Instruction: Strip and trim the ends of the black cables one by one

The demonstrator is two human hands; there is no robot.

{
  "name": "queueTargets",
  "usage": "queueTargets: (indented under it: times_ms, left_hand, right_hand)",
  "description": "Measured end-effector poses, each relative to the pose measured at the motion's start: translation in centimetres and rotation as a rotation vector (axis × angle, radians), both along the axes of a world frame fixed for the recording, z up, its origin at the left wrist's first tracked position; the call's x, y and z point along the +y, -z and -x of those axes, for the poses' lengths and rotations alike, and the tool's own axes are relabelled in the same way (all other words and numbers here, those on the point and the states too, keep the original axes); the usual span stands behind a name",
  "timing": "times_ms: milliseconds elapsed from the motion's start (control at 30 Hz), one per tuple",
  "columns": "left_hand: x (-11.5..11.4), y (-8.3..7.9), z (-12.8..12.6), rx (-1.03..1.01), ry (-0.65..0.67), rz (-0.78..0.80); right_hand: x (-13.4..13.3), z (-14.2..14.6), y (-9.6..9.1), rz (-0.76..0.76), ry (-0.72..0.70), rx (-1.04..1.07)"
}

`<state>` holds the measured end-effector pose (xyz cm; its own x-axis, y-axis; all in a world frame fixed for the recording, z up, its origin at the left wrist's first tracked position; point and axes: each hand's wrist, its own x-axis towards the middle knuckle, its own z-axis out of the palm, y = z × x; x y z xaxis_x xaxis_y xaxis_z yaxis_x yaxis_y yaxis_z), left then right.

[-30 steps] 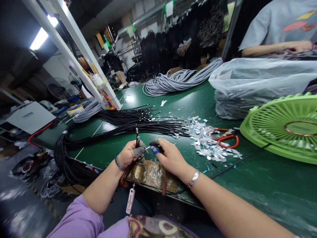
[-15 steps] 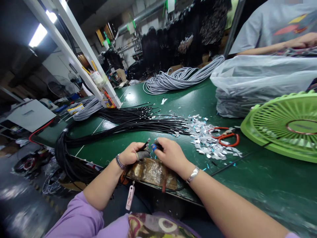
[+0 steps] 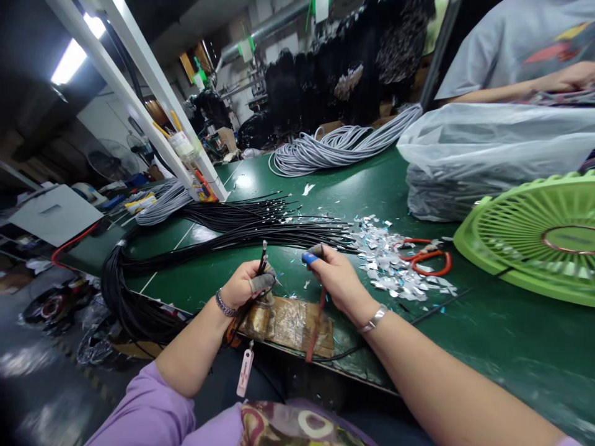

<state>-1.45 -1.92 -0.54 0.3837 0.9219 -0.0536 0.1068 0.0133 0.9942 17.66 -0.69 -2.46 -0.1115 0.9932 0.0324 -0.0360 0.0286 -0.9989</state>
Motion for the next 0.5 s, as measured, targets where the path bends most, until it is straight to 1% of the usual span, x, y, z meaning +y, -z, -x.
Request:
queueTargets:
  times_ms: [33,67,167,233,267,333,400,500]
  left_hand:
    - [0.1,0.1,0.0,0.003,-0.003,0.013]
    - [0.1,0.2,0.0,0.006,-0.005,0.02]
    - [0.2,0.2,-0.1,0.013,0.004,0.007]
    - [0.2,0.1,-0.2,0.021,0.017,-0.008]
    - [0.2,0.1,-0.3,0.026,0.018,-0.013]
    - [0.2,0.2,-0.4,0.043,0.003,-0.022]
    - [0.3,0.4,-0.5,0.074,-0.037,-0.04]
    - [0.3,0.7,-0.4,0.159,-0.104,-0.153]
  right_hand:
    - [0.0,-0.1,0.0,0.024,0.003,0.018]
    - [0.0,0.0,-0.1,0.012,-0.022,0.017]
    - [-0.6,0.4,-0.4,-0.166,-0.151,-0.053]
    - [-0.9,0.8,-0.3,-0.27,-0.197,-0.116]
    - [-0.9,0.9,-0.2,-0.291,-0.201,-0.142]
    - [-0.8,1.0,0.0,-0.281,-0.185,-0.173]
    - [-0.7,0.9,0.3,-0.242,-0.16,-0.156]
    - [-0.6,0.9,0.5,-0.139,-0.146,-0.1]
